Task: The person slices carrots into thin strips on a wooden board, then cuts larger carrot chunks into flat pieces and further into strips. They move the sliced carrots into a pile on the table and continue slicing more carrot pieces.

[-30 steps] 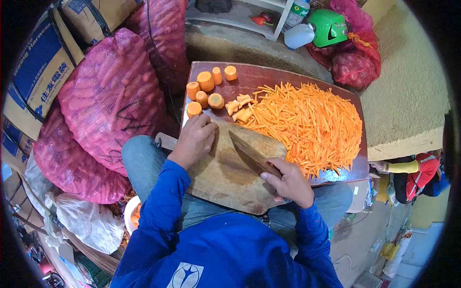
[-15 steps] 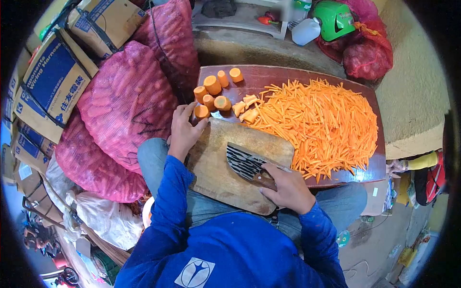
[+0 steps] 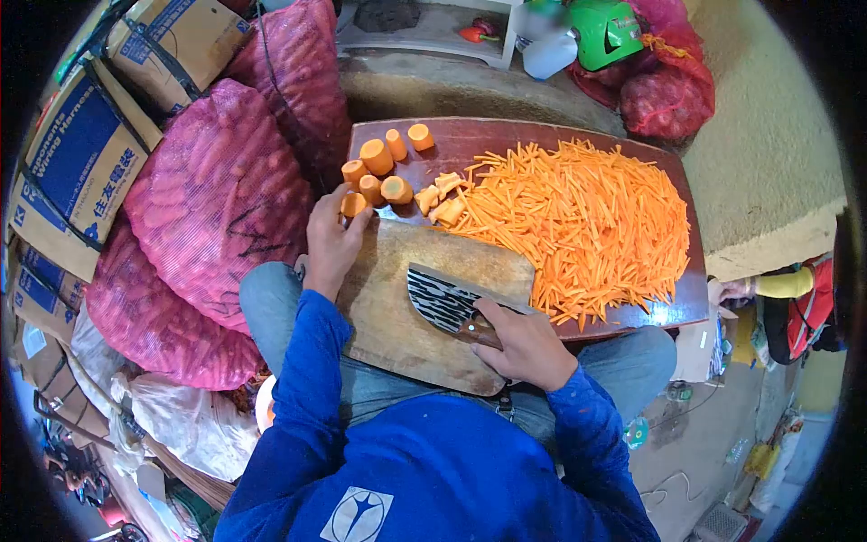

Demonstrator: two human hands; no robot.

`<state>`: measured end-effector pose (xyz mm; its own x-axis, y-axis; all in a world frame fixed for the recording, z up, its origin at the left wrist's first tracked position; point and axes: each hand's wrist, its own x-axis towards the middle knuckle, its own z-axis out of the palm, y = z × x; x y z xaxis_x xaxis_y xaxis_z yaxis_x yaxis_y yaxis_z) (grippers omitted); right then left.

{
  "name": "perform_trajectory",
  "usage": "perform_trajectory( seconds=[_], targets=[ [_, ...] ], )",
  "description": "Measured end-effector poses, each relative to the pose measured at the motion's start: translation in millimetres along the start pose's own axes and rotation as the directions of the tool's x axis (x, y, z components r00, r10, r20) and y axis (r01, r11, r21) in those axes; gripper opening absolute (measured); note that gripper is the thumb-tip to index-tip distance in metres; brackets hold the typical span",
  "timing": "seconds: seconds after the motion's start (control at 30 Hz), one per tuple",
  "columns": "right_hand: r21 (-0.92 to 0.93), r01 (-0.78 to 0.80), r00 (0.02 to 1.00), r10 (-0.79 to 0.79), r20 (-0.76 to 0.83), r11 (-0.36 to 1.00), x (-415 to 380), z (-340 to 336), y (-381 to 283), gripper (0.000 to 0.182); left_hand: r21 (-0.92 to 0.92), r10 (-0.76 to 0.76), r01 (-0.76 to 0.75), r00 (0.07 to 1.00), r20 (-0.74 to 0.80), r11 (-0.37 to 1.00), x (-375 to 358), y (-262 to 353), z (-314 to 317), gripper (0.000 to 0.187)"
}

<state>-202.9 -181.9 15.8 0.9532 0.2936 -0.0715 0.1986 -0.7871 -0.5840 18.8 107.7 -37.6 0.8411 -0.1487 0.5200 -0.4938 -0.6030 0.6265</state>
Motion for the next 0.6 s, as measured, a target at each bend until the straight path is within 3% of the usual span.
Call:
perform_trajectory(
  seconds=[0.07,0.2,0.3,0.37,0.4,0.43,0.5,0.53,0.6],
  targets=[
    [-0.018,0.117,0.989,-0.119,-0.084,0.993,2,1,3,0.057,0.014,0.070,-0.069,0.995,-0.067,0.997,1,8,-8,0.052],
    [-0.056,0.168,0.976,-0.174,-0.131,0.984,-3,-4,-3,0.053,0.058,0.090,-0.089,0.996,-0.013,0.994,-16,51,-34,0.056],
    [0.041,0.070,0.988,-0.064,-0.139,0.997,-15,-17,-15,0.049,-0.010,0.079,-0.079,0.994,0.074,0.997,-47,75,-38,0.056],
    [0.227,-0.145,0.976,0.178,-0.128,0.963,-22,-29,-25,0.048,-0.046,0.036,-0.026,0.972,0.231,0.999,-70,97,-41,0.053],
    [0.324,-0.276,0.952,0.304,-0.039,0.905,-25,-36,-32,0.048,-0.026,0.095,-0.092,0.958,0.272,0.995,-77,108,-40,0.053],
    [0.320,-0.283,0.950,0.309,-0.032,0.904,-28,-32,-33,0.048,-0.031,0.089,-0.084,0.958,0.274,0.996,-86,110,-34,0.053],
    [0.391,-0.075,0.957,0.176,-0.229,0.917,-32,-25,-38,0.047,-0.090,0.252,-0.236,0.917,0.308,0.968,-96,110,-21,0.054],
    [0.431,-0.150,0.967,0.223,-0.125,0.890,-35,-31,-47,0.047,-0.071,0.255,-0.246,0.910,0.327,0.967,-99,111,-20,0.049],
    [0.461,-0.167,0.963,0.244,-0.112,0.872,-39,-27,-59,0.047,-0.091,0.249,-0.232,0.908,0.337,0.969,-98,110,-23,0.046]
  ],
)
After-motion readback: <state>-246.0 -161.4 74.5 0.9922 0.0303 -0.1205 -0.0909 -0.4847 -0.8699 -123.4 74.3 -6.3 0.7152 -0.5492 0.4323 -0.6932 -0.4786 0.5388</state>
